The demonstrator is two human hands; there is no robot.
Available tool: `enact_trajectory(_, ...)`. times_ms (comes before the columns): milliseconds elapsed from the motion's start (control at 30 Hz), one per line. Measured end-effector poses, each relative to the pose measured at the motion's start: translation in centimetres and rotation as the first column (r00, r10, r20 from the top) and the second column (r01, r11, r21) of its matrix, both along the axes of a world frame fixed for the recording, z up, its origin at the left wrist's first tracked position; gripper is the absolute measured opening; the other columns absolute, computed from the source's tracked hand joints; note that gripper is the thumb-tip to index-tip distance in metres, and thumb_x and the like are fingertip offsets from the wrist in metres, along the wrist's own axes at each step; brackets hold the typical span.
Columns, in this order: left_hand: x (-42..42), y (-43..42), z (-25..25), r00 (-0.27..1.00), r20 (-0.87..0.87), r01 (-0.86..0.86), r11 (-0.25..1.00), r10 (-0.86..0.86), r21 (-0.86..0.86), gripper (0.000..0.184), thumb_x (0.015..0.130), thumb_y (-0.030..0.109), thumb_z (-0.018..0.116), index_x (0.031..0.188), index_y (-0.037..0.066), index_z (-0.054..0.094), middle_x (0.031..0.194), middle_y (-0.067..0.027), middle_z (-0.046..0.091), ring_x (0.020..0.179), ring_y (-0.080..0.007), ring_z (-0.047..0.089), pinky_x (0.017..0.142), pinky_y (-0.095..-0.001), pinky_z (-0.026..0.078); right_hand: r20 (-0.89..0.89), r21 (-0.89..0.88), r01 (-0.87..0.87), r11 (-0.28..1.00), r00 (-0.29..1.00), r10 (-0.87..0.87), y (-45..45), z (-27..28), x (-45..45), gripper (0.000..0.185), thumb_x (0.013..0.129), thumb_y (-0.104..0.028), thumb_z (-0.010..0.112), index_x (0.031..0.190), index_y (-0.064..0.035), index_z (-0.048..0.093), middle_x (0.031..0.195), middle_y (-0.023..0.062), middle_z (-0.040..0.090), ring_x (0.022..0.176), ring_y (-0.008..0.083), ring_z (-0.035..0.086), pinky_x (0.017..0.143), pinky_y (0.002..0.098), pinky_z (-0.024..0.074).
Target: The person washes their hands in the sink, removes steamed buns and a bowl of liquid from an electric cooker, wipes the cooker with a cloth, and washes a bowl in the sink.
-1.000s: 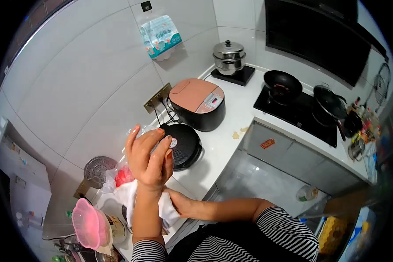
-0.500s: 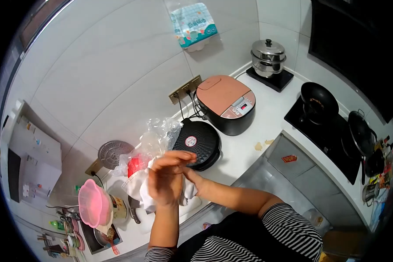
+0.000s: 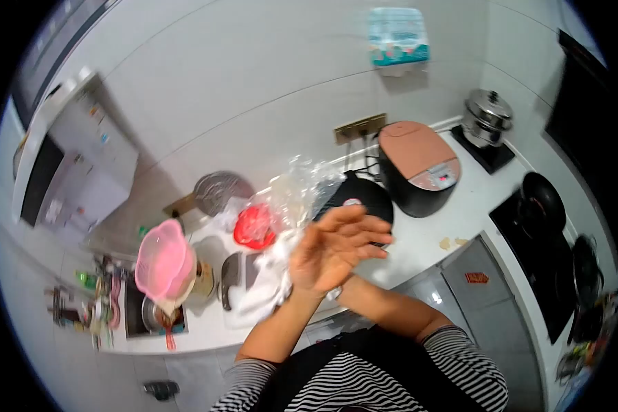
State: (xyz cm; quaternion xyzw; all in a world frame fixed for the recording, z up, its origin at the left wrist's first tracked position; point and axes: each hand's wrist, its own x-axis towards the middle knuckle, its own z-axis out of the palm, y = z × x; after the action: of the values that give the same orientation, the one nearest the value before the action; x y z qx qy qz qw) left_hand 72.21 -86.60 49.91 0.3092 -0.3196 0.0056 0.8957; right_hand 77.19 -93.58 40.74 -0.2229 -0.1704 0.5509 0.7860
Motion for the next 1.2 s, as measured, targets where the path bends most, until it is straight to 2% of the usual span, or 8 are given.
enact_trajectory(200,-2.6,3.5,-3.6,0.966,-0.211,0.205,0.939,-0.149,0.276,0.083,0.090,0.051,0.051,0.148,0.007,0.010,0.154,-0.0115,0.007,0.141,-0.0304,0.015,0.107,-0.0458,0.027,-0.052,0.054,0.215,0.975,0.976,-0.213,-0.5,1.4,3.2,0.035,0.093,-0.032,0.046,0.114,-0.0063,0.056,0.104,0.0077,0.064,0.098,0.0213,0.061,0.089,0.0331,0.0479)
enact_trajectory(367,-3.9,9.1,-5.8,0.960,-0.273,0.139,0.961,-0.070,0.240,0.064,0.095,0.042,0.046,0.140,-0.001,0.033,0.146,-0.0162,0.033,0.134,-0.0317,0.033,0.103,-0.0391,0.036,-0.183,0.095,0.306,0.947,0.941,-0.285,2.1,0.2,2.9,0.041,0.093,-0.036,0.043,0.117,-0.0049,0.055,0.107,0.0095,0.063,0.100,0.0244,0.060,0.089,0.0353,0.0481)
enact_trajectory(500,-3.6,13.6,-8.6,0.816,-0.411,-0.368,0.914,0.406,0.172,0.039,0.094,0.029,0.052,0.117,-0.003,0.055,0.112,-0.0184,0.062,0.105,-0.0300,0.061,0.090,-0.0411,0.049,-0.092,0.127,0.498,0.858,0.867,-0.490,2.2,4.9,-0.4,0.048,0.095,-0.036,0.038,0.125,-0.0007,0.048,0.120,0.0154,0.056,0.113,0.0291,0.054,0.097,0.0403,0.0425)
enact_trajectory(600,-1.6,17.3,-13.1,0.469,-0.697,-0.692,0.716,0.542,0.090,0.031,0.092,0.025,0.053,0.108,-0.002,0.057,0.104,-0.0171,0.064,0.098,-0.0280,0.063,0.085,-0.0430,0.051,0.760,0.403,0.345,0.848,0.390,-0.520,3.5,3.0,-3.1,0.051,0.090,-0.041,0.048,0.122,-0.0017,0.052,0.121,0.0180,0.054,0.116,0.0320,0.052,0.100,0.0480,0.0381)
enact_trajectory(733,2.5,17.5,-17.0,0.355,-0.808,-0.735,0.674,0.470,0.069,0.025,0.091,0.023,0.050,0.108,0.004,0.055,0.099,-0.0151,0.063,0.090,-0.0310,0.064,0.080,-0.0426,0.052,0.738,0.458,-0.310,0.833,-0.390,-0.551,7.4,3.0,-9.7,0.049,0.065,-0.028,0.069,0.109,-0.0098,0.064,0.115,0.0153,0.058,0.107,0.0334,0.054,0.100,0.0516,0.0349)
enact_trajectory(1000,-0.8,12.4,-22.6,0.891,-0.454,-0.215,0.902,0.024,-0.375,0.029,0.094,0.026,0.046,0.115,0.007,0.053,0.113,-0.0103,0.060,0.102,-0.0237,0.057,0.092,-0.0381,0.044,0.709,0.550,0.260,0.794,-0.647,-0.279,10.6,-5.5,3.0,0.033,0.068,-0.022,0.066,0.094,-0.0027,0.062,0.094,0.0151,0.060,0.091,0.0318,0.056,0.085,0.0445,0.0431)
enact_trajectory(1067,-3.2,9.1,-15.0,0.559,-0.800,-0.452,0.889,0.218,-0.074,0.026,0.093,0.027,0.049,0.110,0.010,0.058,0.111,-0.0066,0.060,0.096,-0.0192,0.055,0.092,-0.0344,0.040,0.777,0.452,0.375,0.809,-0.612,-0.150,10.1,-6.4,5.1,0.033,0.069,-0.021,0.065,0.095,-0.0012,0.061,0.095,0.0163,0.060,0.091,0.0326,0.056,0.084,0.0438,0.0431)
enact_trajectory(1200,-6.3,8.7,-13.1,0.525,-0.730,-0.468,0.865,0.437,0.182,0.039,0.092,0.036,0.051,0.123,0.011,0.052,0.126,-0.0059,0.053,0.117,-0.0212,0.048,0.101,-0.0368,0.033,0.881,0.425,0.560,0.711,-0.437,-0.182,8.9,-4.7,7.0,0.023,0.080,-0.016,0.060,0.096,0.0011,0.060,0.091,0.0189,0.058,0.090,0.0356,0.055,0.080,0.0425,0.0430)
